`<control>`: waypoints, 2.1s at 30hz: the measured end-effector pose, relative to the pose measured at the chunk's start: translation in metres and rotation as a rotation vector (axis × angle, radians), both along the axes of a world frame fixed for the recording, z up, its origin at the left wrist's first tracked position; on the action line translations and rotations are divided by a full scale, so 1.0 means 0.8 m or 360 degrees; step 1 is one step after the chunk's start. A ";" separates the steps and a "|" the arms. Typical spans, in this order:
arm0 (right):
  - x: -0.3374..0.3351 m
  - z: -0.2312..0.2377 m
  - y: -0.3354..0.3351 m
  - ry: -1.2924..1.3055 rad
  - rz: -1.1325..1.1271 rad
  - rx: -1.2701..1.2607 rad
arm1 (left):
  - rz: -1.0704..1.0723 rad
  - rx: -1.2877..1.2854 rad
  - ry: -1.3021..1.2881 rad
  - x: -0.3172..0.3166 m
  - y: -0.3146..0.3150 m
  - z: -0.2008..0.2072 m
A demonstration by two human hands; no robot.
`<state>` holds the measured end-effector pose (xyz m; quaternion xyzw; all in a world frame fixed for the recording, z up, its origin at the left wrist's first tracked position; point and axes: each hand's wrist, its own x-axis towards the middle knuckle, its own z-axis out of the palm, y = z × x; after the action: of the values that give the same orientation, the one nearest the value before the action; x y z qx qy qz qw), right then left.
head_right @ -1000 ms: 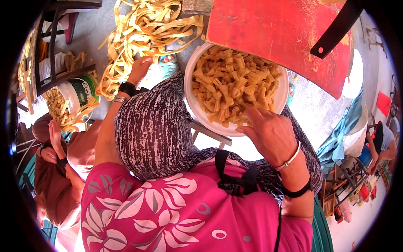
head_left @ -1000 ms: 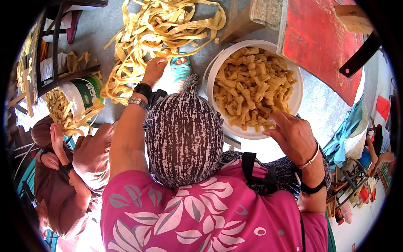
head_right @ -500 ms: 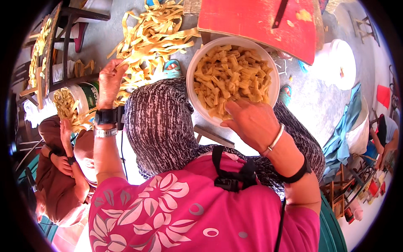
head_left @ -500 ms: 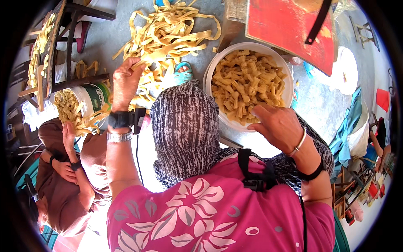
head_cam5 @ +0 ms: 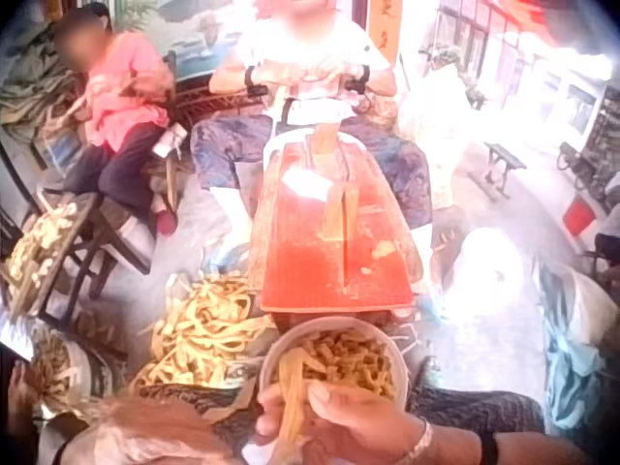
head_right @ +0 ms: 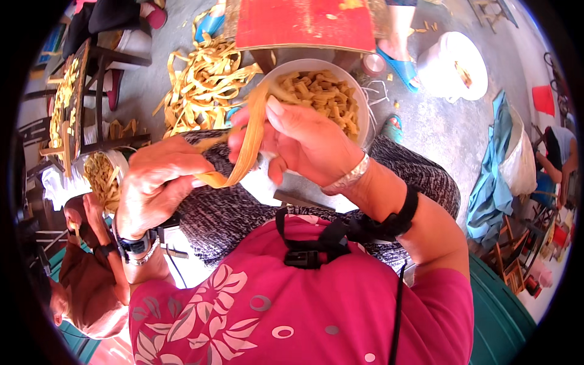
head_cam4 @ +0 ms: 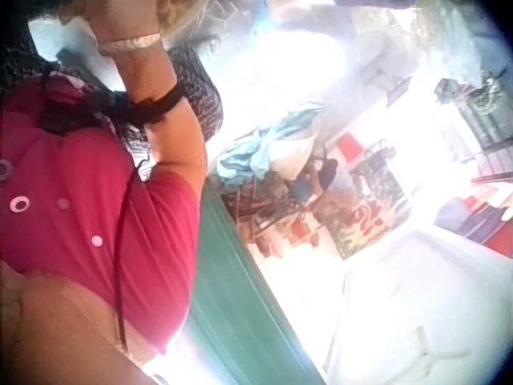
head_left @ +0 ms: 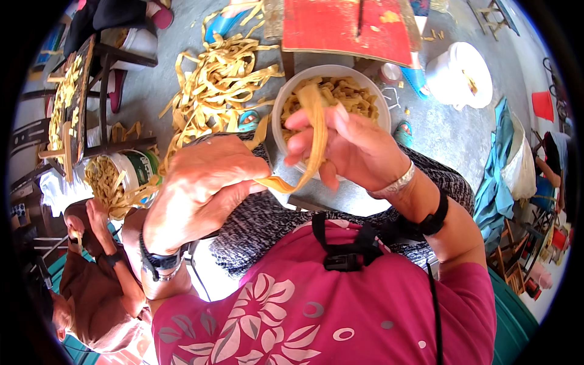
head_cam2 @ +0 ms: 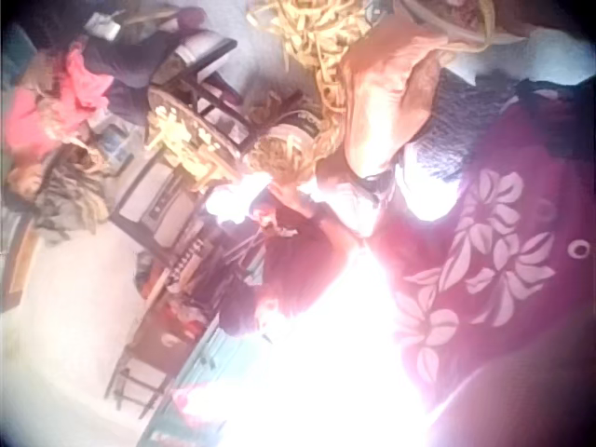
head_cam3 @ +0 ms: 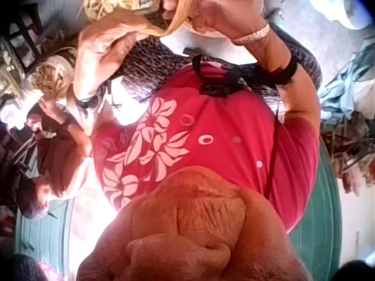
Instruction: The person picks up long strips of dough, folds and braids them into specific shapes by hand, and places the finished pieces into a white bucket.
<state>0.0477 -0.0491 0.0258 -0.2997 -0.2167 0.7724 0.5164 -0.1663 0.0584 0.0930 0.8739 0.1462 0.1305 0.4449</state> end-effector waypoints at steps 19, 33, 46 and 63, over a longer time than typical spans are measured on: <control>0.132 -0.006 -0.076 0.0138 -0.1706 -0.0167 | 0.0256 -0.0049 0.0571 0.086 -0.020 -0.051; 0.085 0.033 -0.072 0.0000 -0.1326 0.0518 | 0.0135 -0.1969 0.0408 0.155 -0.072 -0.065; 0.052 0.006 -0.064 -0.0557 -0.1256 0.0036 | 0.0153 -0.2166 0.0042 0.168 -0.037 -0.059; 0.035 0.018 -0.043 -0.1094 -0.0670 -0.0099 | 0.0091 0.0406 -0.0501 0.141 -0.041 -0.055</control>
<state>0.0760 -0.0837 0.0403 -0.5937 -0.2872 0.5107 0.5515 -0.0533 0.0256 0.0493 0.8874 0.0820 0.2955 0.3441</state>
